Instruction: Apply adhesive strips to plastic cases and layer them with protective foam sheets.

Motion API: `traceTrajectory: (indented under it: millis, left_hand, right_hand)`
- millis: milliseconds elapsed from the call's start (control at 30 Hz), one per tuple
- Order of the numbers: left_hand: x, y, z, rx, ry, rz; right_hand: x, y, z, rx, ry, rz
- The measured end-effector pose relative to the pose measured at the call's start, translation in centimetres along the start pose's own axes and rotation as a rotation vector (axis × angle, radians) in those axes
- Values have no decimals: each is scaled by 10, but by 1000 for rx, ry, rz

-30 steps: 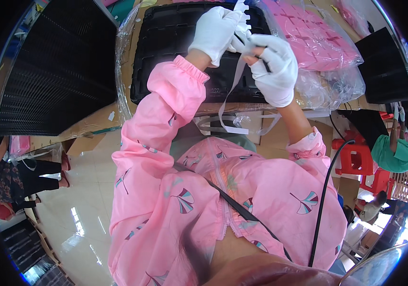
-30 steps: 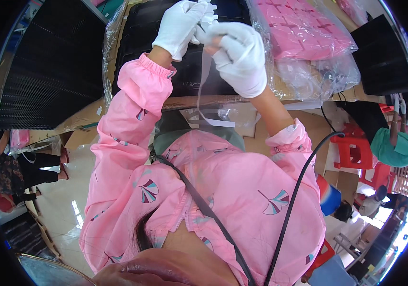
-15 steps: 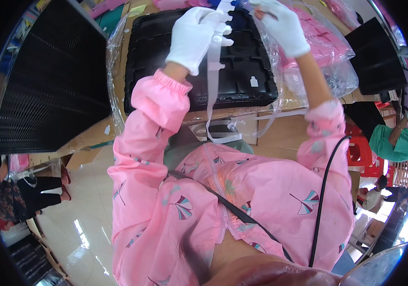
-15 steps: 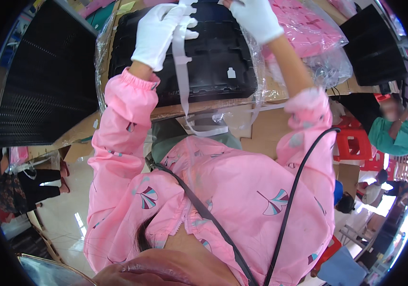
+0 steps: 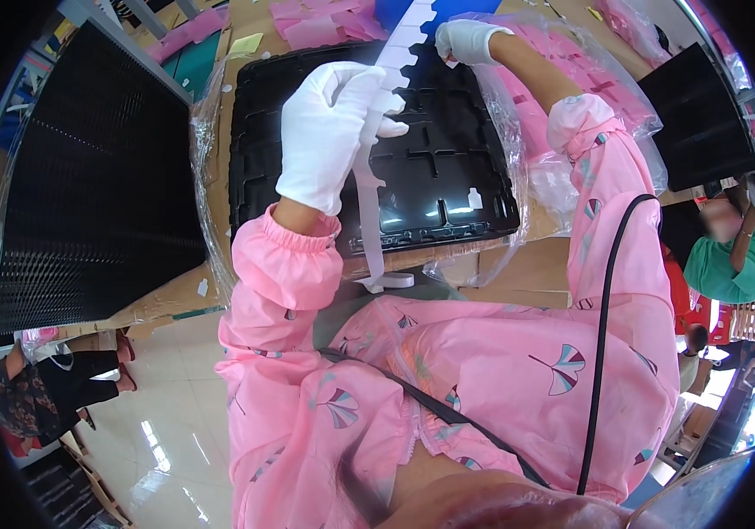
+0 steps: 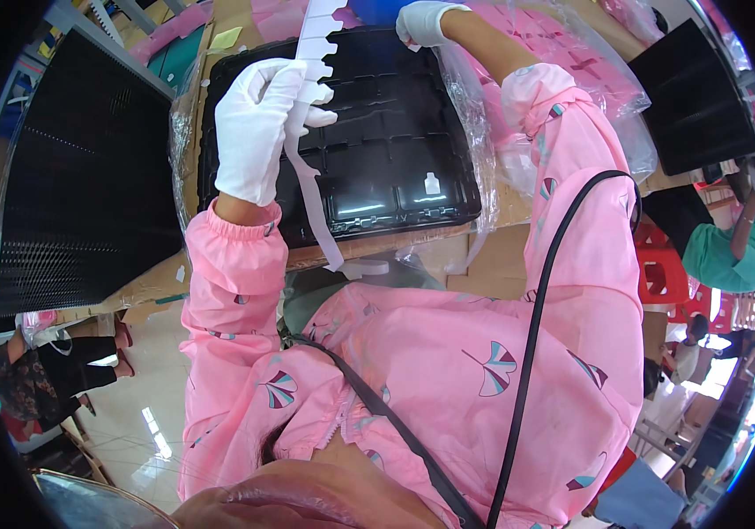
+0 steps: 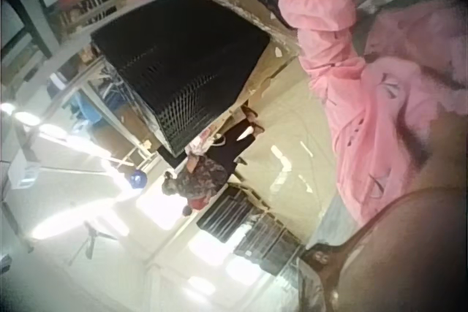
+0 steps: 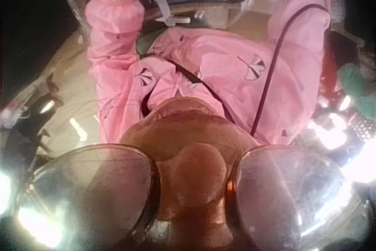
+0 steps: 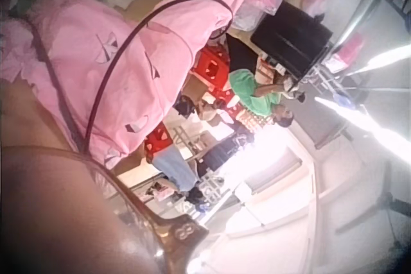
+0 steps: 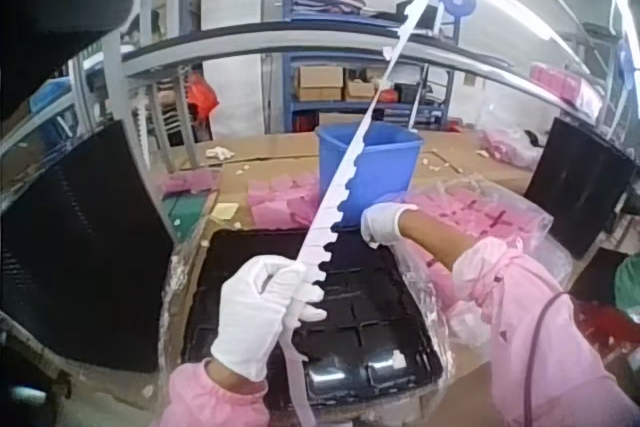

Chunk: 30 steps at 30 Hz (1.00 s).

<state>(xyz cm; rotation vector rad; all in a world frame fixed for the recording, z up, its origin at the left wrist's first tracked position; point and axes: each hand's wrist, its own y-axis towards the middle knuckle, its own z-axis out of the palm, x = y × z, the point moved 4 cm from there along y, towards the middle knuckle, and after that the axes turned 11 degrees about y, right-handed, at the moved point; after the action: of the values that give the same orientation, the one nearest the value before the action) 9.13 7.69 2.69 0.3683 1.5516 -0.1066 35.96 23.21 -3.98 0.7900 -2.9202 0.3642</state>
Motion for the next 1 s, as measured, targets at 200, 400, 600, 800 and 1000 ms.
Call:
traceTrajectory:
  millis: [200,400,600,800,1000]
  left_hand:
    - [4,0,-5,-15,37,-90]
    - [5,2,-8,-25,3,-126]
    - [4,-1,-9,-37,-48,-111]
    - [1,-3,-7,-12,-46,-89]
    - [-2,0,0,65,-31,-55]
  right_hand:
    - [30,5,-19,85,-154,176]
    - [25,7,-12,75,-159,341]
    - [8,11,2,66,-184,374]
    - [-56,26,40,-48,-225,311]
    - [-138,26,79,-293,-190,-67]
